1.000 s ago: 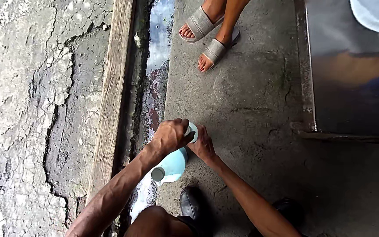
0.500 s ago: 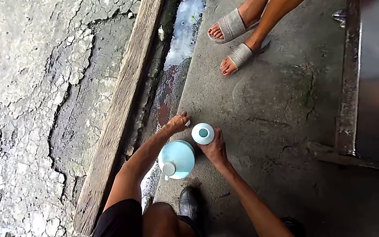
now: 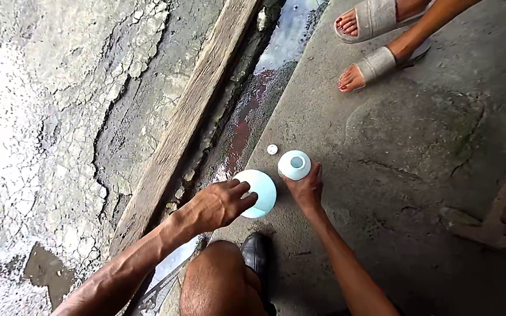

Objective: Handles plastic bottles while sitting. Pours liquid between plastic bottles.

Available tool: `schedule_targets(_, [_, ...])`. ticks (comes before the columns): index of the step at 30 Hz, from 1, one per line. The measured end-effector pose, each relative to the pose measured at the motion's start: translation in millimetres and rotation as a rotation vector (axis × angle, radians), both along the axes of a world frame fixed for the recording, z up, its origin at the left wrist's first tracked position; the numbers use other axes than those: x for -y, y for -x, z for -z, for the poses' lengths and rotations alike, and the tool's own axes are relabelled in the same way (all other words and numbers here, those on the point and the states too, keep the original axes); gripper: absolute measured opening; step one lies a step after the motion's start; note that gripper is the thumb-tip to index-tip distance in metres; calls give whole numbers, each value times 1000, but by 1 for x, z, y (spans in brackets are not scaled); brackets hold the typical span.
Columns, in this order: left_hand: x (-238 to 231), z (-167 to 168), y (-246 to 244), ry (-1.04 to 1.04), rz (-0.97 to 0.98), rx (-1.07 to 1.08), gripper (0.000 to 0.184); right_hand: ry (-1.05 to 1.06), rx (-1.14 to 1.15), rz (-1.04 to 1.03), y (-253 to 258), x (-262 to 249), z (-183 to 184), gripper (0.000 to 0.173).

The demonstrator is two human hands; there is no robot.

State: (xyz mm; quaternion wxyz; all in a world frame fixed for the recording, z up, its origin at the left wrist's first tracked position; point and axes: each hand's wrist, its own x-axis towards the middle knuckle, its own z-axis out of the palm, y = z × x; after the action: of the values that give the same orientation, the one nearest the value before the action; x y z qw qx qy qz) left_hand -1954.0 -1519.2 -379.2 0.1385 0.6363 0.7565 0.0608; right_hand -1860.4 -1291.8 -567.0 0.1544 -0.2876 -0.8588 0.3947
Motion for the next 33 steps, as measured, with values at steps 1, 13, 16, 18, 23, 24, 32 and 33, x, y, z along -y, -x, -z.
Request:
schedule_targets(1, [-1, 1, 0, -13, 12, -20, 24, -9, -10, 9, 0, 0, 1, 82])
schedule_targets(13, [-9, -4, -17, 69, -168, -256, 43, 9, 48, 60, -9, 6, 0, 82])
schedule_targets(16, [-10, -14, -13, 142, -100, -162, 26, 17, 54, 54, -7, 7, 0, 79])
schedule_targets(18, [-8, -10, -13, 84, -104, -136, 22, 23, 51, 44, -5, 9, -1, 78])
schedule_targets(23, [-3, 1, -15, 58, -300, -215, 63, 10, 50, 59, -1, 3, -1, 80])
schedule_targets(24, [-2, -2, -16, 55, -265, -222, 59, 7, 42, 63, -1, 2, 0, 80])
schedule_targets(32, [-10, -5, -11, 38, -132, -70, 24, 12, 12, 50, 0, 8, 2, 79])
schedule_targets(33, [-10, -2, -12, 37, -199, -82, 33, 16, 17, 57, 0, 6, 2, 80])
